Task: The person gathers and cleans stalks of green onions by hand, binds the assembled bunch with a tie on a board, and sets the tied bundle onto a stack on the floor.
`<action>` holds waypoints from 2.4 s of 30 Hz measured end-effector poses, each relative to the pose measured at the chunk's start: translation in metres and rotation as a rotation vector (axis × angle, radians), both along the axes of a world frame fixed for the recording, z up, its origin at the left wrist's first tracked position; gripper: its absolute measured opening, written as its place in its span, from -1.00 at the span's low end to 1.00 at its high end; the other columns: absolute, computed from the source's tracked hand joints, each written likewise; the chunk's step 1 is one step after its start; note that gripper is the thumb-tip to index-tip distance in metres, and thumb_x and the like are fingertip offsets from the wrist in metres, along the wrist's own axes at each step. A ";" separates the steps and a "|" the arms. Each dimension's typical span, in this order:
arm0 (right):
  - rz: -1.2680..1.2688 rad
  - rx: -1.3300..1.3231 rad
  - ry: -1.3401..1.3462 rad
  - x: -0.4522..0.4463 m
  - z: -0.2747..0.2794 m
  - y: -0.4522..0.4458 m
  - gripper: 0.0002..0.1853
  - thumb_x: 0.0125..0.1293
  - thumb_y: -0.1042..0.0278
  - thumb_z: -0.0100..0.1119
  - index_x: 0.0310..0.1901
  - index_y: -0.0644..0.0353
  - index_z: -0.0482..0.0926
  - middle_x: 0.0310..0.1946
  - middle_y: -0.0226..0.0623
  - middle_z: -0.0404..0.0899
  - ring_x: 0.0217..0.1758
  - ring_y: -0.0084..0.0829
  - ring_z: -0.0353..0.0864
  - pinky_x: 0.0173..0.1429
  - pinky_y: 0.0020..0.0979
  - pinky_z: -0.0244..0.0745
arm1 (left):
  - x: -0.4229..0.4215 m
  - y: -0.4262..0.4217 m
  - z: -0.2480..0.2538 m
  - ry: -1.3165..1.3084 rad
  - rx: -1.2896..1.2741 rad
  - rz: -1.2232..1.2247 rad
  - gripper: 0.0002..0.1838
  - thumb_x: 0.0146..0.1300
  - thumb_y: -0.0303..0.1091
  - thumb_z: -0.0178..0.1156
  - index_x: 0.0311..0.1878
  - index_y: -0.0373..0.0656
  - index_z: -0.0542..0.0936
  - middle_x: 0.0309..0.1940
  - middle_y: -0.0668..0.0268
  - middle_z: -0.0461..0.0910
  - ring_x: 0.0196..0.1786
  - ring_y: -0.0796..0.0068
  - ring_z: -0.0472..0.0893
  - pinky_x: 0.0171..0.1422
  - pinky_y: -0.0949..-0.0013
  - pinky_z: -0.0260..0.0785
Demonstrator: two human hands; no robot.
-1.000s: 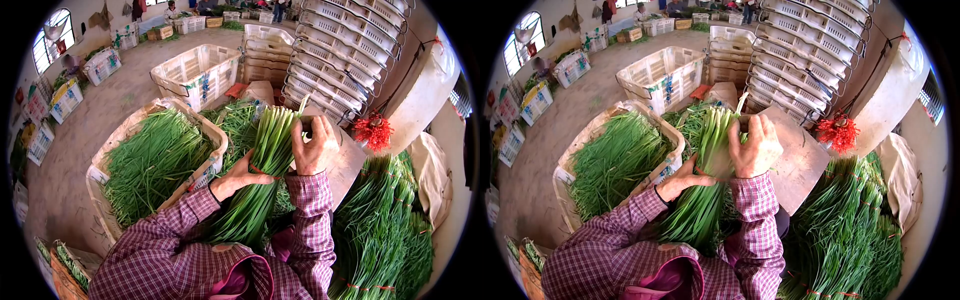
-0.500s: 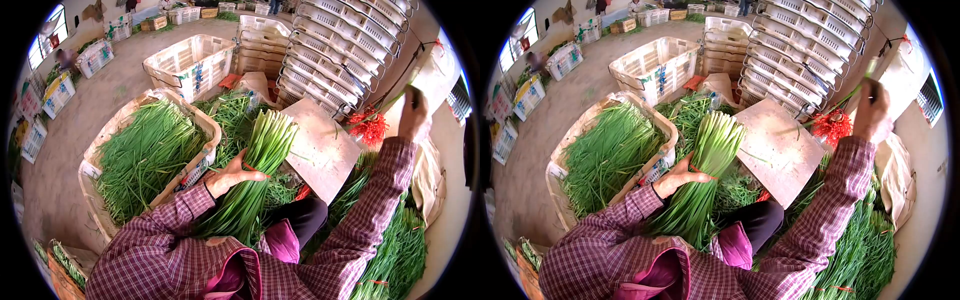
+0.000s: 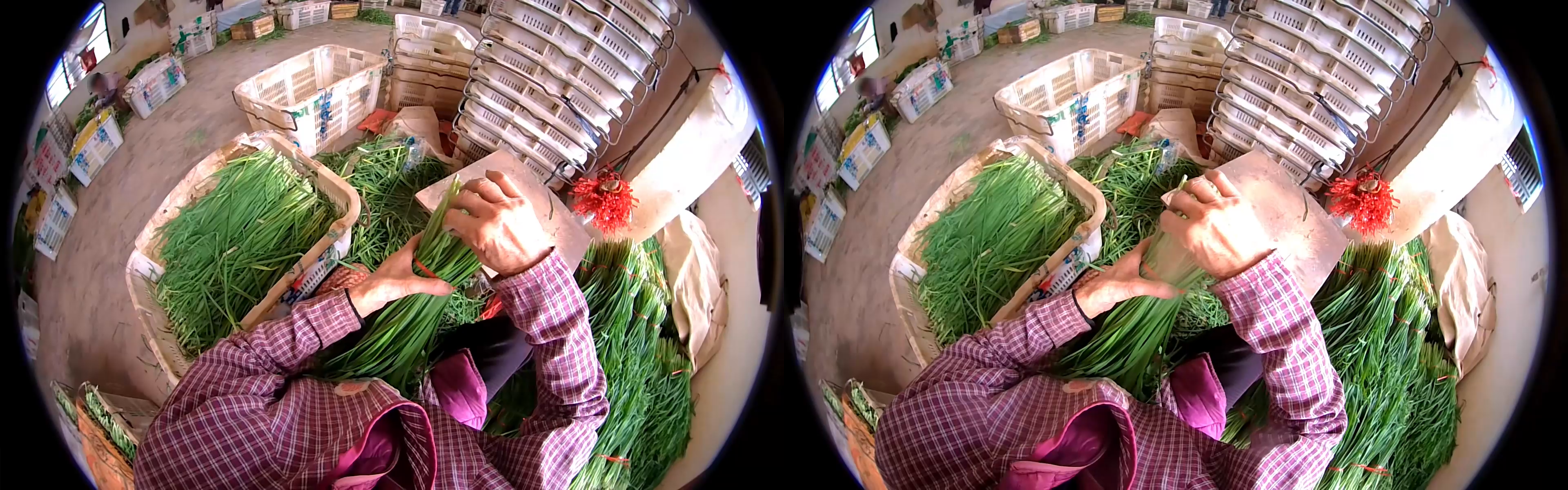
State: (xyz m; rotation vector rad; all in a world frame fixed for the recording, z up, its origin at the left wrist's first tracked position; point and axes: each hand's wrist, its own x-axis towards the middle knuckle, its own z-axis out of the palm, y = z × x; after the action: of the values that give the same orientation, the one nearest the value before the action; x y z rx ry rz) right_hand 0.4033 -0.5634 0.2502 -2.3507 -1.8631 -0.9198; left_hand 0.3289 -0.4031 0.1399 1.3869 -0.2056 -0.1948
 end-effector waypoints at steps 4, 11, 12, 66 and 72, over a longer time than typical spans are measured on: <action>-0.048 0.042 -0.052 0.005 -0.007 -0.002 -0.84 0.06 0.35 0.21 -0.28 0.06 0.56 -0.38 -0.39 0.57 -0.22 -0.34 0.60 0.01 -0.24 0.54 | 0.001 0.000 -0.001 -0.005 -0.002 -0.037 0.11 -0.14 -0.18 0.56 0.39 -0.33 0.07 0.18 0.21 0.37 0.28 0.40 0.35 0.42 0.34 0.13; -0.286 0.605 -0.235 0.049 0.044 -0.026 -0.90 0.22 0.44 0.22 -0.31 0.04 0.47 -0.49 -0.38 0.57 -0.68 -0.43 0.51 -0.67 -0.47 0.44 | 0.000 -0.001 -0.012 -0.050 -0.044 -0.095 0.14 -0.06 -0.13 0.51 0.45 -0.32 -0.02 0.31 0.10 0.28 0.39 0.30 0.26 0.49 0.26 0.06; -0.430 0.621 -0.221 0.056 0.052 -0.038 -0.89 0.22 0.39 0.24 -0.24 -0.01 0.53 -0.45 -0.38 0.60 -0.57 -0.43 0.56 -0.54 -0.42 0.53 | 0.000 -0.001 -0.011 -0.057 -0.043 -0.096 0.14 -0.07 -0.14 0.51 0.45 -0.31 -0.02 0.32 0.10 0.27 0.39 0.31 0.26 0.48 0.26 0.07; -0.040 0.755 0.980 -0.065 -0.116 0.004 0.37 -0.20 -0.24 0.53 0.45 0.38 -0.15 0.39 0.18 0.10 0.48 -0.02 0.09 0.51 -0.12 0.02 | 0.009 0.034 0.041 -0.236 -0.139 0.099 -0.27 -0.18 -0.24 0.38 0.16 -0.30 0.47 -0.06 0.19 0.61 -0.04 0.37 0.59 0.13 0.32 0.43; -0.026 1.207 0.827 -0.109 -0.085 0.001 0.32 -0.23 0.00 0.62 0.46 0.26 -0.12 0.36 0.05 0.19 0.43 -0.13 0.21 0.47 -0.19 0.12 | -0.013 -0.005 0.094 -0.410 -0.066 -0.052 -0.29 -0.21 -0.28 0.39 0.12 -0.29 0.48 -0.04 0.22 0.58 -0.01 0.37 0.57 0.15 0.32 0.40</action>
State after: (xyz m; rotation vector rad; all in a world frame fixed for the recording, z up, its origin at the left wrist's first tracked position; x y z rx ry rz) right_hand 0.2947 -0.5627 0.1657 -1.5405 -0.6183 -0.5995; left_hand 0.3155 -0.4086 0.2336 1.3451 -0.5835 0.0558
